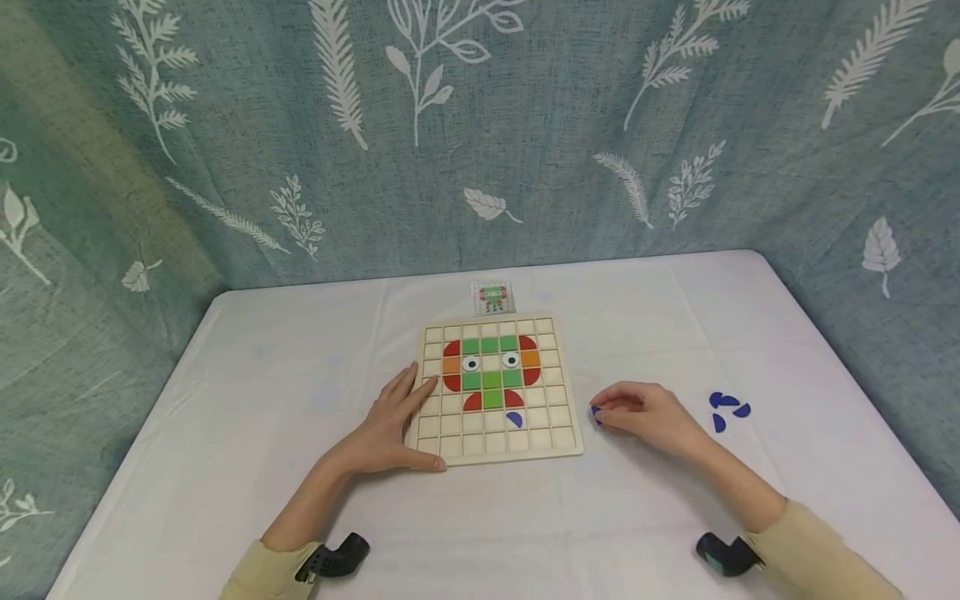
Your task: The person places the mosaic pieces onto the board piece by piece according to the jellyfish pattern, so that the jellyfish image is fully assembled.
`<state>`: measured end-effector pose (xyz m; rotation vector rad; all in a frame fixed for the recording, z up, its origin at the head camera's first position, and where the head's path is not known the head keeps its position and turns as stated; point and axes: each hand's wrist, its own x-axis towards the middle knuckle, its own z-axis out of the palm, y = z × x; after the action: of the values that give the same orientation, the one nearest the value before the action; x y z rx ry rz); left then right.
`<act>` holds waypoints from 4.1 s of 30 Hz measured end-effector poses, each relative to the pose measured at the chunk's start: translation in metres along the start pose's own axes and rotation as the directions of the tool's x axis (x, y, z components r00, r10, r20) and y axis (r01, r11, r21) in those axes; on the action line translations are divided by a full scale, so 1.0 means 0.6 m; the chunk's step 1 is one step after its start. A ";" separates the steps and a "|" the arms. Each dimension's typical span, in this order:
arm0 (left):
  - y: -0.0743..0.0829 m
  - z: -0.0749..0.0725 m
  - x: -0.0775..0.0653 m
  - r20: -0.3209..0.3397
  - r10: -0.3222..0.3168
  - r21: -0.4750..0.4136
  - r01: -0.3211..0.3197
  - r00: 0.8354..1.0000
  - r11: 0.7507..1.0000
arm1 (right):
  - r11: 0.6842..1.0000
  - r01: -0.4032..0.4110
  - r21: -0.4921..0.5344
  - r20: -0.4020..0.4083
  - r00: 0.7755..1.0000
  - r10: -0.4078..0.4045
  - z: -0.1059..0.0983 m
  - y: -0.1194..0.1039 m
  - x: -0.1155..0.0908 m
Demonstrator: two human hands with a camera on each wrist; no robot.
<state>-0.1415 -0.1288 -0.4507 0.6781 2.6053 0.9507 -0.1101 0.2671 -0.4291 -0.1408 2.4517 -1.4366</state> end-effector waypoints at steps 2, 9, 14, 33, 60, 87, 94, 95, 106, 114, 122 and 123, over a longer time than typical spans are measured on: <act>0.000 -0.001 0.000 0.000 -0.001 0.003 0.001 1.000 1.000 | 1.000 0.007 0.029 0.027 1.000 -0.008 0.012 -0.008 0.007; 0.002 -0.001 0.001 0.003 -0.002 0.018 0.002 1.000 1.000 | 0.997 0.079 0.024 0.121 0.989 -0.082 0.060 -0.037 0.031; 0.001 0.000 0.002 0.001 0.007 0.020 -0.007 1.000 1.000 | 0.993 0.119 -0.021 0.163 0.980 -0.114 0.089 -0.053 0.041; 0.002 -0.002 0.001 0.001 0.004 0.015 -0.004 1.000 1.000 | 0.941 0.259 -0.216 0.100 0.965 -0.242 0.129 -0.071 0.043; 0.001 -0.004 0.001 0.003 0.005 0.012 -0.006 1.000 1.000 | 0.896 0.322 -0.306 0.028 0.944 -0.330 0.137 -0.075 0.041; 0.001 -0.004 -0.001 0.008 -0.003 0.004 0.003 1.000 1.000 | 0.943 0.010 -0.333 -0.263 0.959 -0.103 -0.052 0.018 -0.054; 0.006 -0.005 0.000 0.009 -0.004 0.001 0.004 1.000 1.000 | 0.903 -0.066 -0.426 -0.364 0.925 -0.104 -0.114 0.055 -0.080; 0.006 -0.005 0.000 0.009 -0.003 0.000 0.003 1.000 1.000 | 0.897 -0.088 -0.434 -0.378 0.921 -0.092 -0.121 0.059 -0.082; 0.005 -0.005 0.000 0.008 -0.005 -0.003 0.005 1.000 1.000 | 0.872 -0.171 -0.458 -0.340 0.941 0.006 -0.155 0.087 -0.091; 0.006 -0.006 0.000 0.008 0.002 0.000 -0.002 1.000 1.000 | 0.872 -0.133 -0.472 -0.326 0.945 -0.032 -0.146 0.086 -0.075; 0.005 -0.005 0.001 0.013 0.000 -0.002 0.000 1.000 1.000 | 0.864 -0.136 -0.485 -0.338 0.940 -0.042 -0.137 0.079 -0.065; 0.005 -0.005 0.001 0.014 0.000 -0.003 0.000 1.000 1.000 | 0.863 -0.137 -0.487 -0.342 0.939 -0.043 -0.137 0.079 -0.064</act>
<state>-0.1420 -0.1281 -0.4468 0.6815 2.5914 0.9462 -0.0954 0.3679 -0.4246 0.0713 3.0506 -0.8101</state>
